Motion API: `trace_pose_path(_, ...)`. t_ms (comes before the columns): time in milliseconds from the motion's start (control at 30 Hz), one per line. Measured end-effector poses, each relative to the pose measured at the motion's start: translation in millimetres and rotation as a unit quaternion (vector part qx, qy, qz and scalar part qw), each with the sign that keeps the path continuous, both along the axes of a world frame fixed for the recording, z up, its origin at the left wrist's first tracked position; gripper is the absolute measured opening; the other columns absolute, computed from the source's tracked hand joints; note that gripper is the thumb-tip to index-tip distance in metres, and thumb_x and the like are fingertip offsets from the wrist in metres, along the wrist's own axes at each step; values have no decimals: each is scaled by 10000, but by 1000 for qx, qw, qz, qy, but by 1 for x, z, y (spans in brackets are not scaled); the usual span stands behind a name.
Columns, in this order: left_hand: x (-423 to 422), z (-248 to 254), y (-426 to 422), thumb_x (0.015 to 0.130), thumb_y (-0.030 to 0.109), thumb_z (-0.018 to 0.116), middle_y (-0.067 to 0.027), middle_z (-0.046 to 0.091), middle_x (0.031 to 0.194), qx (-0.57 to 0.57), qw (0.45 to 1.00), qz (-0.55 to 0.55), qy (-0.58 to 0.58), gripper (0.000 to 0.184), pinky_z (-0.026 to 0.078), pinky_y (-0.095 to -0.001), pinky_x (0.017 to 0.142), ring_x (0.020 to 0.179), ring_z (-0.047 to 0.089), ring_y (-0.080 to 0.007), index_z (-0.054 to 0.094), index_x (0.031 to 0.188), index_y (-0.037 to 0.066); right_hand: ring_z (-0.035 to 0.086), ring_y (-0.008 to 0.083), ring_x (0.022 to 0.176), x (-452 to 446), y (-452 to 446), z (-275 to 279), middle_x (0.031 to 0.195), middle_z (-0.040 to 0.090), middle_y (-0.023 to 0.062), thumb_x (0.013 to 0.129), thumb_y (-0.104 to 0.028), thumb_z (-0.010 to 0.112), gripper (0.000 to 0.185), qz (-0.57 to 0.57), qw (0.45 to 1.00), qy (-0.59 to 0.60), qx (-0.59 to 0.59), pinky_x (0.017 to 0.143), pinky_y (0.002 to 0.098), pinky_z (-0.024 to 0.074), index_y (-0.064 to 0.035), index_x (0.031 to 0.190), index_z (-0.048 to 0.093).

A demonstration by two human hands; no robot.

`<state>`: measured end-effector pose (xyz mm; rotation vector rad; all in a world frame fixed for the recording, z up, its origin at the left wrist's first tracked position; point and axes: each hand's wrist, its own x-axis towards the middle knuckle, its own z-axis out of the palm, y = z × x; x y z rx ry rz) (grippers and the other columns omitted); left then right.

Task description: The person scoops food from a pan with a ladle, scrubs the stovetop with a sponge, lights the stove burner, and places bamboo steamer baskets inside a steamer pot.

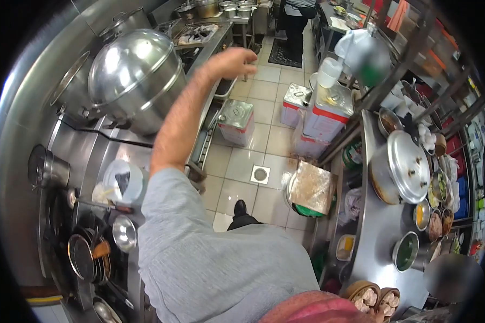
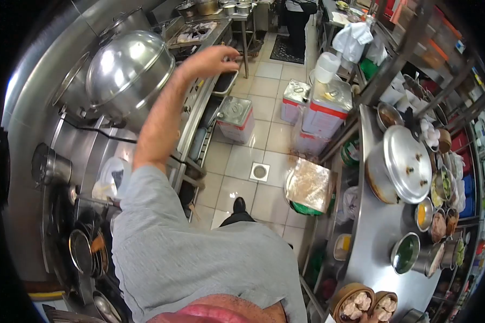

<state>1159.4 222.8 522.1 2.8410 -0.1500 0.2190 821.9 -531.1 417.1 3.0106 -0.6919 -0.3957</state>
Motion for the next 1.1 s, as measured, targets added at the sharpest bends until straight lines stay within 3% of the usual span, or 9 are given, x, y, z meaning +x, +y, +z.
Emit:
trace_pose_path(133, 25, 67, 136, 773, 304, 600, -149, 590, 1049, 125, 986, 99, -42, 425, 435, -327, 848, 965, 568, -267, 545, 1101, 39, 568, 379, 899, 16, 69, 6, 1009, 582, 223, 712, -277, 635, 634, 110, 990, -93, -11, 779, 432, 443, -116, 1273, 388)
trace_pose_path(267, 11, 108, 290, 771, 320, 570, -173, 593, 1022, 222, 955, 191, -54, 416, 441, -376, 833, 958, 564, -309, 553, 1041, 4, 478, 345, 1071, 97, 205, 50, 1178, 491, 215, 810, -161, 544, 544, 71, 981, 56, 171, 909, 374, 367, -55, 1298, 328)
trace_pose_path(333, -17, 125, 333, 771, 342, 562, -168, 596, 1002, 255, 916, 309, -10, 414, 449, -386, 813, 933, 571, -312, 560, 1035, 23, 582, 314, 687, 127, 234, 10, 716, 591, 195, 667, -44, 547, 268, 111, 932, -143, 313, 665, 353, 444, 63, 912, 539)
trace_pose_path(500, -84, 132, 329, 815, 426, 447, -119, 572, 1086, 333, 761, 550, -87, 434, 412, -404, 889, 989, 548, -299, 565, 1085, 108, 544, 246, 579, 251, 349, 17, 651, 522, 165, 696, 0, 526, 253, 349, 903, -77, 237, 544, 348, 422, 64, 940, 509)
trace_pose_path(633, -89, 146, 371, 838, 378, 471, -72, 593, 1075, 233, 831, 504, 26, 391, 405, -345, 893, 997, 555, -244, 584, 1091, 102, 470, 244, 492, 344, 462, 40, 558, 476, 147, 682, -21, 538, 284, 460, 841, -74, 274, 488, 366, 379, 50, 957, 523)
trace_pose_path(667, -97, 141, 363, 747, 380, 547, -188, 613, 935, 245, 834, 489, -78, 401, 466, -412, 795, 914, 584, -323, 631, 908, 23, 485, 245, 508, 362, 494, 55, 574, 484, 152, 689, -17, 537, 297, 478, 831, -59, 277, 502, 358, 392, 57, 976, 523)
trace_pose_path(967, -110, 146, 374, 724, 266, 503, -170, 625, 841, 241, 873, 391, -165, 284, 472, -405, 745, 806, 596, -340, 646, 831, 44, 574, 251, 590, 502, 715, 140, 643, 558, 187, 658, -55, 542, 354, 704, 664, -60, 247, 559, 346, 438, 74, 988, 544)
trace_pose_path(1067, -143, 180, 335, 738, 210, 557, -169, 626, 816, 121, 864, 457, -175, 239, 477, -345, 686, 720, 611, -268, 628, 878, 29, 574, 269, 620, 524, 778, 172, 676, 560, 191, 647, -68, 541, 340, 759, 598, -52, 252, 577, 350, 440, 64, 960, 548)
trace_pose_path(1100, -163, 177, 359, 762, 179, 541, -138, 633, 768, 220, 854, 399, -251, 223, 474, -309, 631, 656, 597, -204, 620, 898, 21, 570, 276, 622, 531, 799, 181, 673, 557, 190, 653, -74, 539, 325, 785, 568, -61, 240, 582, 352, 440, 63, 947, 545)
